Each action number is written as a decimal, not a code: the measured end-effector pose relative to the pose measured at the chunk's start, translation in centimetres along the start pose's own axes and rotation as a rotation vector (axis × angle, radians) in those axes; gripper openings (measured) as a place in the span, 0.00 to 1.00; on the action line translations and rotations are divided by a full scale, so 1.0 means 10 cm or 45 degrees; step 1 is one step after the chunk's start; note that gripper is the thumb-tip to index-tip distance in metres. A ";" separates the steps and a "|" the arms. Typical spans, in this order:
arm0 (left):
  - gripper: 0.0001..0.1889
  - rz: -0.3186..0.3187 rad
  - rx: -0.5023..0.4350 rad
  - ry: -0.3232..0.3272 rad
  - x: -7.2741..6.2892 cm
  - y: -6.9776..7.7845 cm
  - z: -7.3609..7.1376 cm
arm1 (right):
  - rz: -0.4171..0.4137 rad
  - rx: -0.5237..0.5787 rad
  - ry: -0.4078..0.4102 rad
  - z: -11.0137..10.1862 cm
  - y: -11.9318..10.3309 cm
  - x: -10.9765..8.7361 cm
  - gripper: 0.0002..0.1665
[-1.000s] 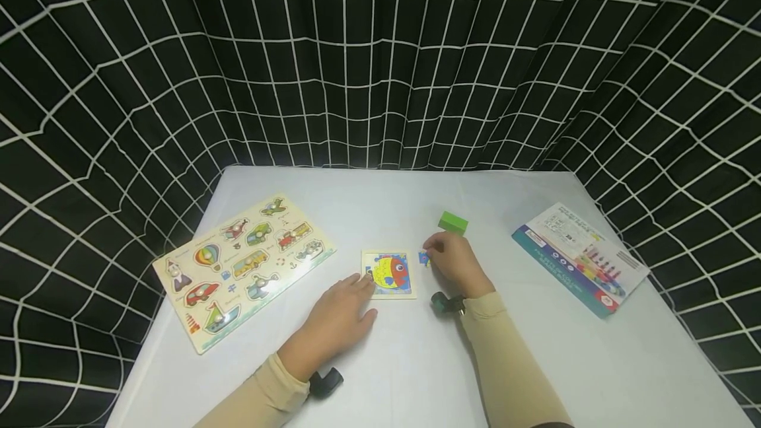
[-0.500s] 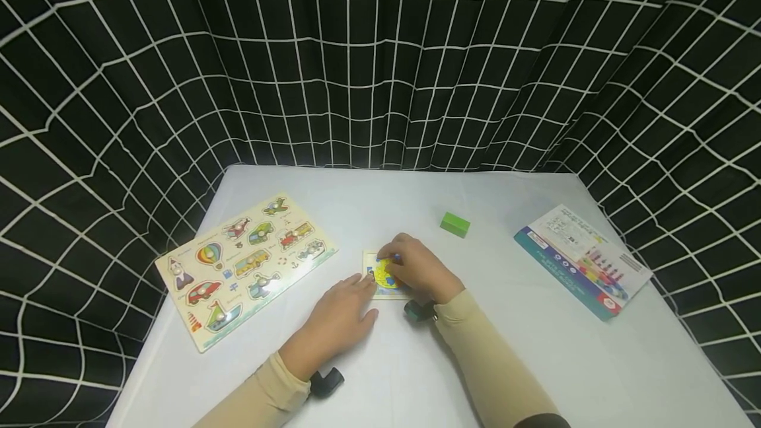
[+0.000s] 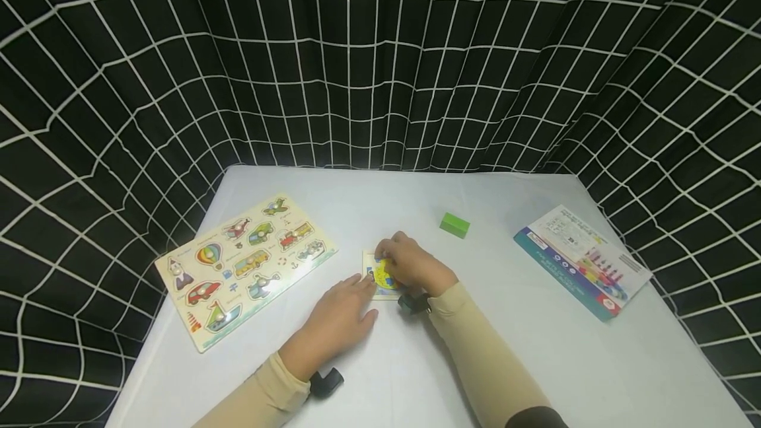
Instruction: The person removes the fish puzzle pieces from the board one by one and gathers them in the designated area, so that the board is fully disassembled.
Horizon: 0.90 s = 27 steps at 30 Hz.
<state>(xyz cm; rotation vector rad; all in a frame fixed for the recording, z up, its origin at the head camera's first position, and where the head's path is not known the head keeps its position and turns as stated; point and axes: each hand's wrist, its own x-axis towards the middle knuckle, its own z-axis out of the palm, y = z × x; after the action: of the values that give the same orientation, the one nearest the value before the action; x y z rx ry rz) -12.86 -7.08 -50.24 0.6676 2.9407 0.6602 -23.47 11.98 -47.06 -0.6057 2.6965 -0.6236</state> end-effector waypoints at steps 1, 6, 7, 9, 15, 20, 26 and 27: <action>0.28 -0.001 -0.003 -0.001 0.00 0.00 0.00 | -0.005 0.004 0.012 0.01 0.00 -0.01 0.21; 0.29 0.006 0.004 0.003 0.00 0.00 0.01 | -0.065 0.032 0.149 0.09 0.04 -0.07 0.21; 0.29 0.007 0.006 0.004 0.00 0.00 0.01 | -0.085 0.030 0.185 0.10 0.04 -0.08 0.20; 0.29 0.009 0.008 0.006 0.00 0.00 0.02 | -0.122 0.028 0.247 0.13 0.06 -0.09 0.19; 0.29 0.013 0.021 0.006 0.00 0.00 0.01 | -0.123 0.120 0.284 0.15 0.09 -0.11 0.17; 0.29 0.008 0.027 -0.001 0.00 0.01 0.01 | -0.073 0.173 0.281 0.14 0.10 -0.18 0.13; 0.29 0.018 0.034 0.004 -0.01 0.01 -0.01 | -0.023 0.230 0.414 0.06 0.21 -0.24 0.10; 0.29 0.024 0.035 0.008 -0.01 0.01 -0.01 | 0.000 0.255 0.440 0.02 0.25 -0.26 0.10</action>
<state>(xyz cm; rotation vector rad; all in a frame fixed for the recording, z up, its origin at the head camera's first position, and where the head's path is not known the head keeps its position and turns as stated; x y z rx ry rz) -12.74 -7.09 -50.10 0.6974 2.9582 0.6263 -21.96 15.12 -47.94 -0.4816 2.8926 -1.0704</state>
